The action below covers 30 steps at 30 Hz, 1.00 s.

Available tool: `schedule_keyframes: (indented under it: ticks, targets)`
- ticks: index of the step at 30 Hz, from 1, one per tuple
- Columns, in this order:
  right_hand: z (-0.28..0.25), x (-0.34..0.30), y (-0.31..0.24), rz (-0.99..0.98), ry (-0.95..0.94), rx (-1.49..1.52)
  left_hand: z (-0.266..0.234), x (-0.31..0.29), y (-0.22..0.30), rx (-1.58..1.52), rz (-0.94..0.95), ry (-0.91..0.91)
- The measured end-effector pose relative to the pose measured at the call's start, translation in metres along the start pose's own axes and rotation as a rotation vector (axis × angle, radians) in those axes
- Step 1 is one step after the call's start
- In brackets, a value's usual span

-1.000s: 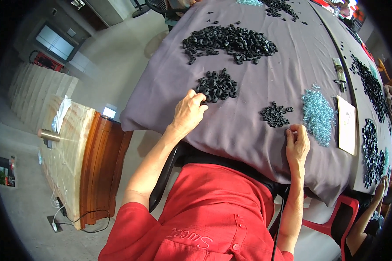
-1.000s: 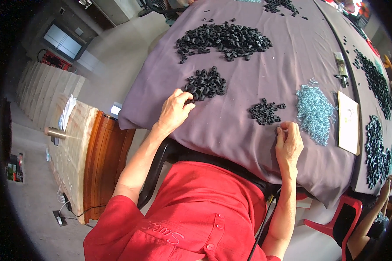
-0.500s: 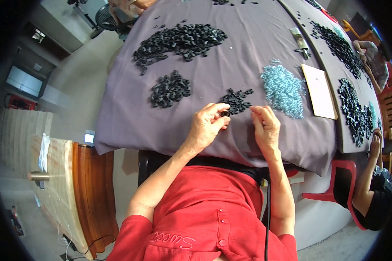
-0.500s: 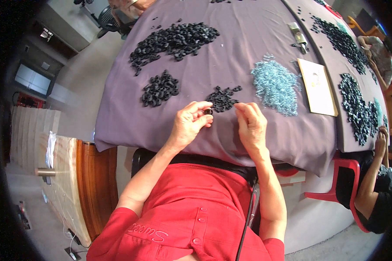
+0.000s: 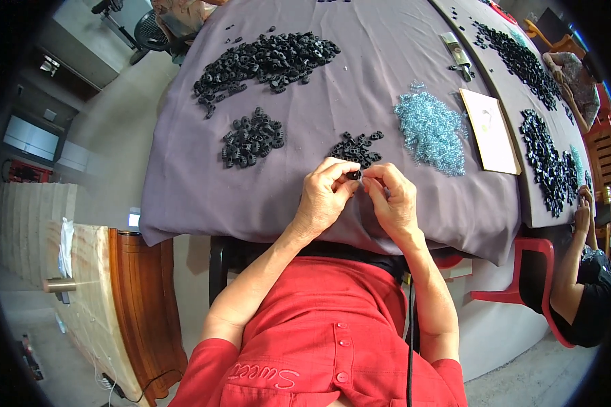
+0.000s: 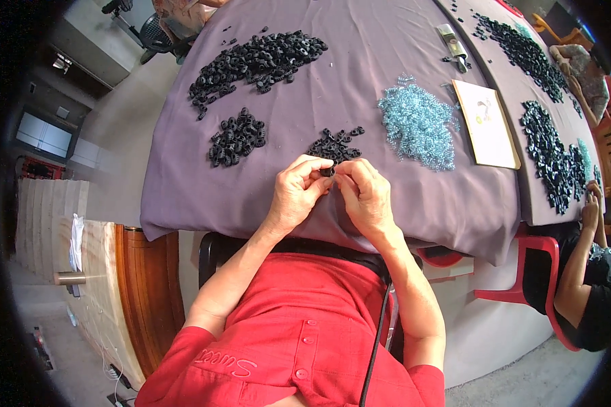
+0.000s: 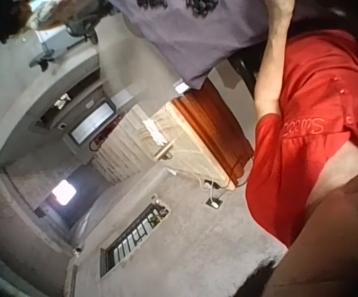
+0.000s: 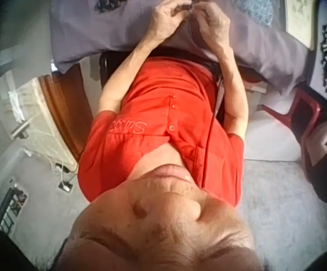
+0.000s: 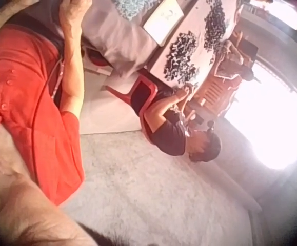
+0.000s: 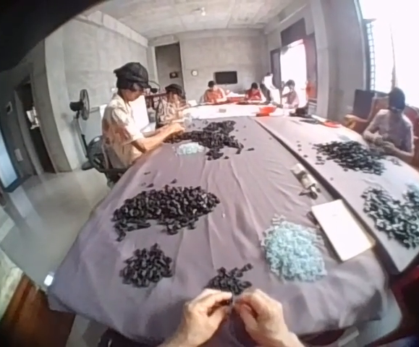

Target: Sorting and inspecting small black plastic components on a table.

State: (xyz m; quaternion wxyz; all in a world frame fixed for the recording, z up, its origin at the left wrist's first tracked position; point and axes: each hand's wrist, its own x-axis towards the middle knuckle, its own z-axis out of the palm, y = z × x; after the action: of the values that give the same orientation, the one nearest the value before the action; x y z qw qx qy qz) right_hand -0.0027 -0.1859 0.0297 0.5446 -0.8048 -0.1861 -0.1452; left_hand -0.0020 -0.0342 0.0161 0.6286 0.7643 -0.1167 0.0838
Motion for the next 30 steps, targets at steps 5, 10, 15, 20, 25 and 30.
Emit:
schedule_keyframes:
  ticks: [5,10,15,20,25,30]
  targets:
    - [0.0014,0.0008,-0.0054,-0.106,-0.025,-0.122,-0.0036,-0.002,-0.0007,-0.059,-0.059,-0.026]
    - [0.0022,0.001,-0.0015,-0.097,0.005,-0.111,-0.0048,-0.0026,-0.001,-0.026,-0.052,-0.034]
    - [0.0018,0.0002,-0.0012,-0.052,-0.007,-0.076,-0.0059,-0.0024,-0.0032,-0.042,-0.092,-0.059]
    - [0.0014,0.0004,-0.0073,-0.072,0.006,-0.101,-0.0033,-0.0019,-0.0002,-0.051,-0.064,-0.044]
    - [0.0035,0.0004,-0.0016,-0.106,0.005,-0.118,-0.0062,-0.0033,-0.0034,-0.094,-0.115,-0.058]
    - [0.0026,-0.0005,-0.003,-0.1,-0.04,-0.167,-0.006,-0.0029,-0.0036,-0.023,-0.037,-0.071]
